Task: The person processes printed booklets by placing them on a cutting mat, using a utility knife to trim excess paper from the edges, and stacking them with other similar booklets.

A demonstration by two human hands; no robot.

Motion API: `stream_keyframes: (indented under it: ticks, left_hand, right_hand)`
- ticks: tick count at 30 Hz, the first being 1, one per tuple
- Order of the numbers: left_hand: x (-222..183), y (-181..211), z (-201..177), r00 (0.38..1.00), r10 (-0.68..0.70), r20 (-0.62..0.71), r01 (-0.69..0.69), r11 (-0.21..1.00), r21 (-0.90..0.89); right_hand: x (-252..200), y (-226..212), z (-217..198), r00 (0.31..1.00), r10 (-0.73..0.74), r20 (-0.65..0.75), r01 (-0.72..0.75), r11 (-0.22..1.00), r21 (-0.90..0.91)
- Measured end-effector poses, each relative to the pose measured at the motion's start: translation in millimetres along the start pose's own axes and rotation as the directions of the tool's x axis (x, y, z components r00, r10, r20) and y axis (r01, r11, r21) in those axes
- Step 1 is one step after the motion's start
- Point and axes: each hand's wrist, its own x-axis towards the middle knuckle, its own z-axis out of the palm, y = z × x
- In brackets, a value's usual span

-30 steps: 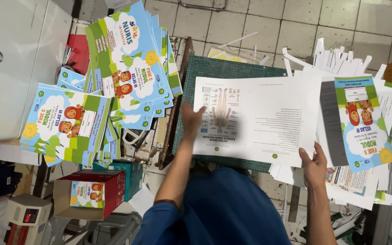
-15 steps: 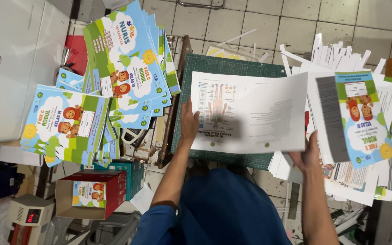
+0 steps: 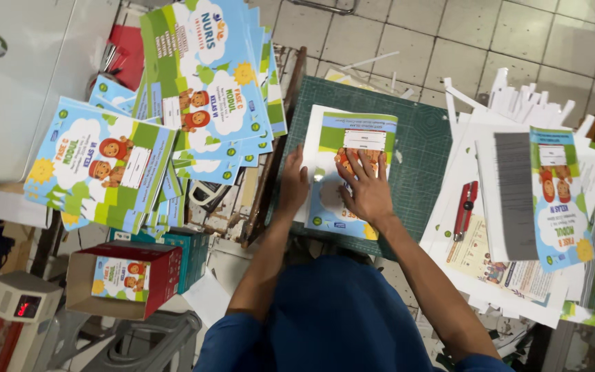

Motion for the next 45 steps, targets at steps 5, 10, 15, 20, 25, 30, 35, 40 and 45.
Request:
stream_keyframes:
  ticks: [5,10,15,20,25,30,35,40,45]
  left_hand:
    - [-26,7,23,0.999,0.011,0.053,-0.022,0.974,0.223]
    - [-18,19,22,0.999,0.014,0.032,-0.023,0.957,0.289]
    - [-10,37,11,0.999,-0.020,-0.032,0.026,0.978,0.206]
    - [-3,45,1,0.970,-0.240,-0.034,0.241,0.970,0.033]
    - [5,38,-2,0.984,-0.155,-0.091,0.163,0.982,0.095]
    - [3,34,4,0.996,-0.064,-0.066,0.079,0.959,0.273]
    - [1,35,7,0.998,0.039,-0.056,-0.019,0.948,0.319]
    - [-2,36,5,0.997,0.045,-0.056,-0.027,0.954,0.298]
    - [-2,34,3,0.999,0.038,-0.038,-0.026,0.956,0.292]
  right_hand:
    - [8,-17,19,1.000,-0.005,-0.030,0.005,1.000,-0.010]
    - [18,-24,22,1.000,0.029,0.010,-0.029,0.999,0.014]
    - [18,-25,25,0.999,0.047,-0.007,-0.046,0.999,0.023]
    - [17,-18,28,0.995,0.096,-0.018,-0.096,0.995,0.003]
    - [20,-18,28,0.994,0.110,-0.012,-0.110,0.994,-0.007]
    - [23,-24,31,0.992,0.124,0.037,-0.123,0.992,-0.021]
    - [28,-25,31,0.986,0.143,0.086,-0.136,0.987,-0.082]
    - [25,-25,30,0.985,0.143,0.096,-0.134,0.987,-0.093]
    - [28,-26,29,0.985,0.141,0.100,-0.133,0.987,-0.085]
